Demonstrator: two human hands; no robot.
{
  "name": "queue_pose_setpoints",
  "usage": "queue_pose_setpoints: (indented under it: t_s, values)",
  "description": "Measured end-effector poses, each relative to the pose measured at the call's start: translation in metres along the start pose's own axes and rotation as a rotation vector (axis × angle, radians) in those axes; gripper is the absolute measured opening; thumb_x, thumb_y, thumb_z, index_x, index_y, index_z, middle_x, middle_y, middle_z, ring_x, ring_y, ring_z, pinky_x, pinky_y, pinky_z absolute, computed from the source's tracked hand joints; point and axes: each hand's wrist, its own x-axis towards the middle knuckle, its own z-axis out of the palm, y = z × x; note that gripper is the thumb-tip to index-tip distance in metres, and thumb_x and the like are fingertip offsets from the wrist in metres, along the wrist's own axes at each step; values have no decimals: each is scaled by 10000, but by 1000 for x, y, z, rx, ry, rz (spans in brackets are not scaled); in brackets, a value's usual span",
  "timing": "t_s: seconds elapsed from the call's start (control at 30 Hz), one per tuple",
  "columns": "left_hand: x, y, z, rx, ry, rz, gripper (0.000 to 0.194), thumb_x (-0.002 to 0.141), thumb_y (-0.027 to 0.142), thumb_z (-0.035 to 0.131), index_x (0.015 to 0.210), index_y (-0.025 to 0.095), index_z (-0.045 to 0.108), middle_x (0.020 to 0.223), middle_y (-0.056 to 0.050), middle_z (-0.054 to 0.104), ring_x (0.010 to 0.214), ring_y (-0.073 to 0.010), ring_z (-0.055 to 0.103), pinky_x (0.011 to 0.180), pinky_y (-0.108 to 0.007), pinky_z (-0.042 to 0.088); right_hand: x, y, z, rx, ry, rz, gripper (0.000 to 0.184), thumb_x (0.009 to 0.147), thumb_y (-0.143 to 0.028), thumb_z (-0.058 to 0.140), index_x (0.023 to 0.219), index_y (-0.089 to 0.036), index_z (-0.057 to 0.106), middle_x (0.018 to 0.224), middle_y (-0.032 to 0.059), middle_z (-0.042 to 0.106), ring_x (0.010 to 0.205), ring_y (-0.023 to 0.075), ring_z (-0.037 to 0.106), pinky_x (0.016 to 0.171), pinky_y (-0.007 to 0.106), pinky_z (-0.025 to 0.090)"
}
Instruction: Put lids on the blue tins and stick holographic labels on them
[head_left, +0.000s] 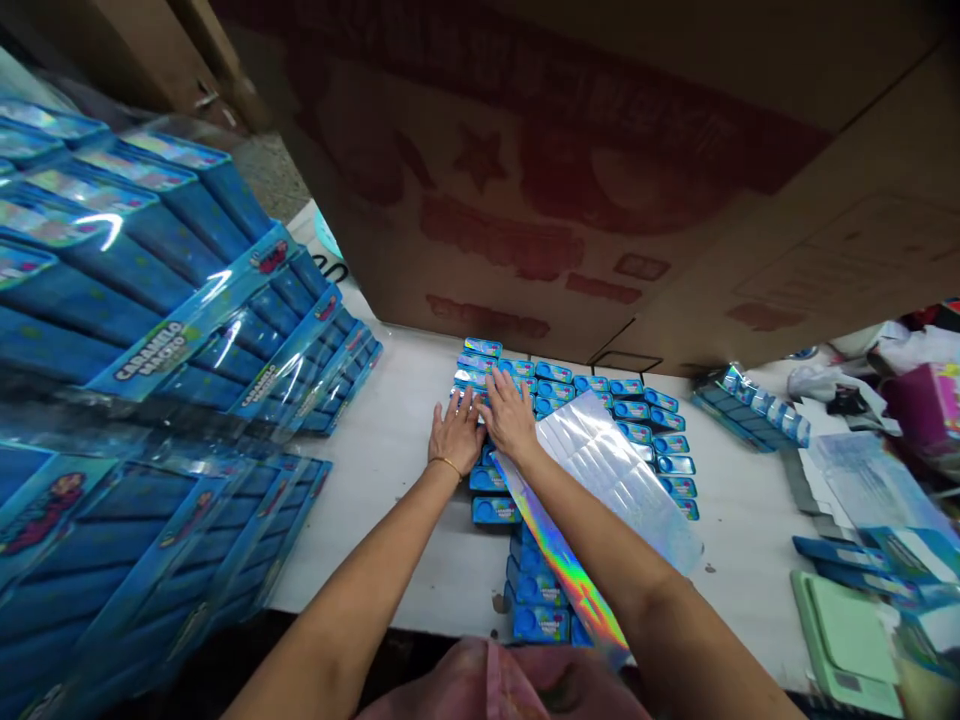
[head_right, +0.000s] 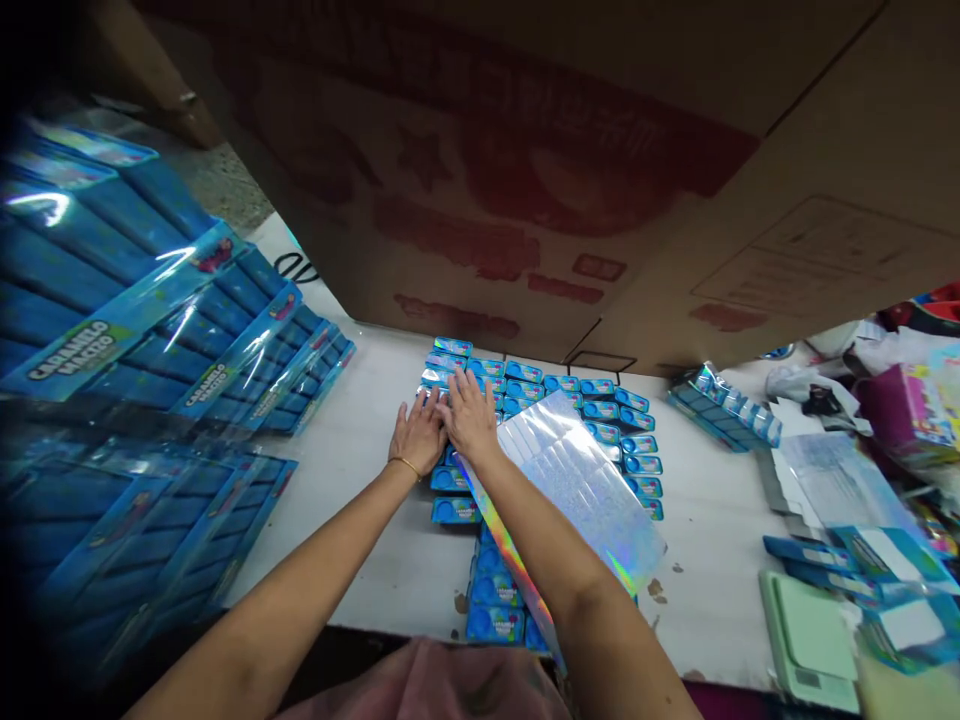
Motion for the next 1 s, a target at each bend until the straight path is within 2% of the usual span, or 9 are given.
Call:
queue_pose_setpoints:
  t_s: [0.13,0.3,0.4,0.57,0.73,0.8,0.87,0.93,1.0]
  values:
    - [-2,-1,3,-1,17,-4,520,835,394,308,1317,198,326,1401,-80,274,1308,-247,149,1034,-516,79,62,11,22,-71,-139,17,545,880,-423,253,1349,-146,241,1407,96,228,1309,233,103,1022,510,-12]
    - [-3,-10,-1,0,16,5,517,841,400,299,1313,192,333,1406,-73,261,1308,-227,155,1047,-498,37,79,8,46,-113,-148,24,581,879,-462,199,1356,-131,225,1414,69,206,1309,236,99,1023,492,-87]
    - [-7,-29,-8,14,2,-10,511,836,394,315,1304,193,350,1383,-85,311,1304,-226,173,1049,-493,35,81,-11,52,-87,-169,15,643,861,-519,190,1357,-111,217,1420,73,182,1312,237,82,1033,472,-81]
    - [-18,-76,-21,73,-5,-72,490,831,370,329,1287,196,379,1374,-94,327,1295,-236,199,1042,-510,49,100,-63,72,31,-230,-29,739,825,-596,188,1362,-88,188,1430,84,134,1318,228,7,1045,449,-62]
    - [-24,-113,-29,145,11,-120,506,841,388,289,1304,192,349,1378,-95,319,1296,-245,195,1031,-532,57,127,-98,83,284,-289,-129,743,815,-607,230,1366,-111,176,1430,76,143,1320,207,15,1063,417,-1]
    - [-26,-119,-32,167,1,-101,527,848,398,265,1328,183,298,1397,-86,279,1300,-244,178,1029,-538,57,125,-90,73,408,-266,-113,660,851,-544,224,1368,-137,174,1431,66,146,1320,191,51,1065,404,57]
    - [-27,-118,-36,176,-19,-77,541,851,406,251,1340,175,266,1411,-78,243,1302,-244,171,1028,-541,55,106,-63,54,479,-169,-19,585,874,-480,229,1362,-158,206,1429,64,153,1318,192,76,1061,410,91]
    - [-28,-113,-38,178,-14,-77,547,850,415,251,1342,177,258,1414,-79,230,1300,-255,173,1015,-566,25,67,-20,31,487,-44,64,537,879,-441,257,1347,-178,258,1410,69,223,1310,193,133,1061,419,103]
    - [-26,-106,-37,170,19,-68,551,846,423,260,1344,187,254,1417,-81,223,1302,-267,160,995,-595,-25,12,31,9,437,52,110,502,877,-419,284,1326,-196,310,1386,73,284,1296,201,191,1059,441,109]
